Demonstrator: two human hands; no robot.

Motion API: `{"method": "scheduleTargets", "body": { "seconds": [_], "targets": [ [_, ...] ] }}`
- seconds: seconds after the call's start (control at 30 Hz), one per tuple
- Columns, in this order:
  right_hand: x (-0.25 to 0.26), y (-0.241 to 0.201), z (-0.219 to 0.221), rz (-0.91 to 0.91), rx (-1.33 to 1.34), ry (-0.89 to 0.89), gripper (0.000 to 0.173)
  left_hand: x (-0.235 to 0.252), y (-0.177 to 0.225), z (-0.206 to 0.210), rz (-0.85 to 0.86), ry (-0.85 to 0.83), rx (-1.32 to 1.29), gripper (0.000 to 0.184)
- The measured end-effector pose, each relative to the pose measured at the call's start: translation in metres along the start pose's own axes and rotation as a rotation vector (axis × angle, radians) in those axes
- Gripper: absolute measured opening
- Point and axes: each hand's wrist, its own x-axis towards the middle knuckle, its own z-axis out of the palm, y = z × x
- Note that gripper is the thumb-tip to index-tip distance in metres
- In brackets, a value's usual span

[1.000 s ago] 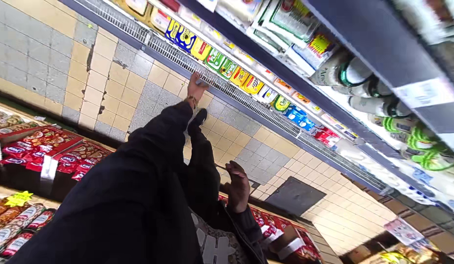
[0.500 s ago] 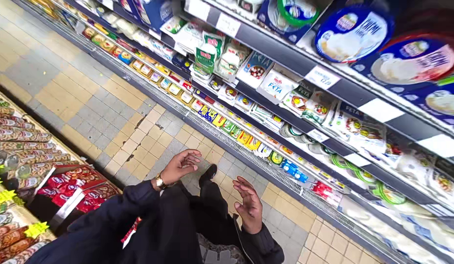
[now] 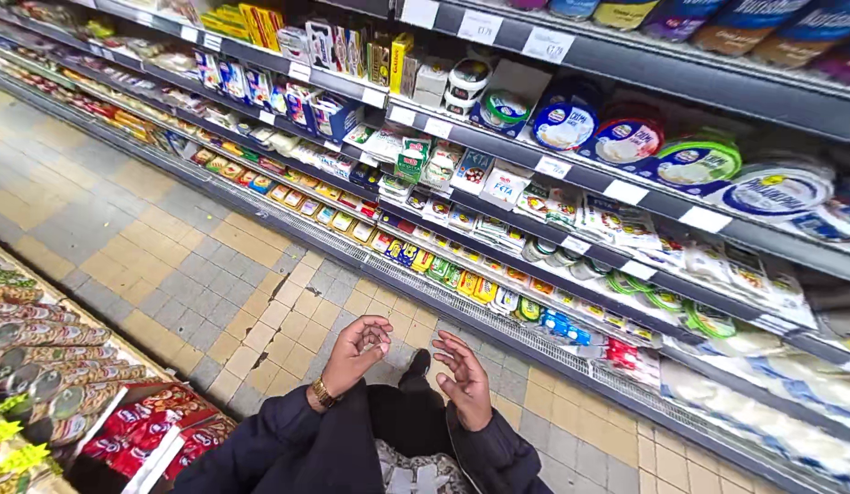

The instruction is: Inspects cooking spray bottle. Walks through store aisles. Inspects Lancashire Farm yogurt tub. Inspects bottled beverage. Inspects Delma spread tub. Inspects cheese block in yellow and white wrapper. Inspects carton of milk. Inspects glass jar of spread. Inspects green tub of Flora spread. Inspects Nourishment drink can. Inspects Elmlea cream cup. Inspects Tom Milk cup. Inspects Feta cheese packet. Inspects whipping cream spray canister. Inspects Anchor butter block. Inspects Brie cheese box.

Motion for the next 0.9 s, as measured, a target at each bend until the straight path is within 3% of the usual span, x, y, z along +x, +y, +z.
{"method": "scheduleTargets", "body": {
  "seconds": [0.17, 0.6, 0.9],
  "targets": [
    [-0.014, -0.003, 0.044, -0.009, -0.036, 0.016, 0.058, -0.031, 0.013, -0.023, -0.035, 0.081, 0.041, 0.057],
    [-0.034, -0.001, 0.111, -0.011, -0.079, -0.019, 0.053, -0.084, 0.02, -0.069, 0.006, 0.049, 0.001, 0.041],
    [-0.024, -0.001, 0.134, -0.043, -0.116, -0.005, 0.047, -0.089, 0.028, -0.096, -0.028, 0.012, -0.003, 0.037]
  ]
}}
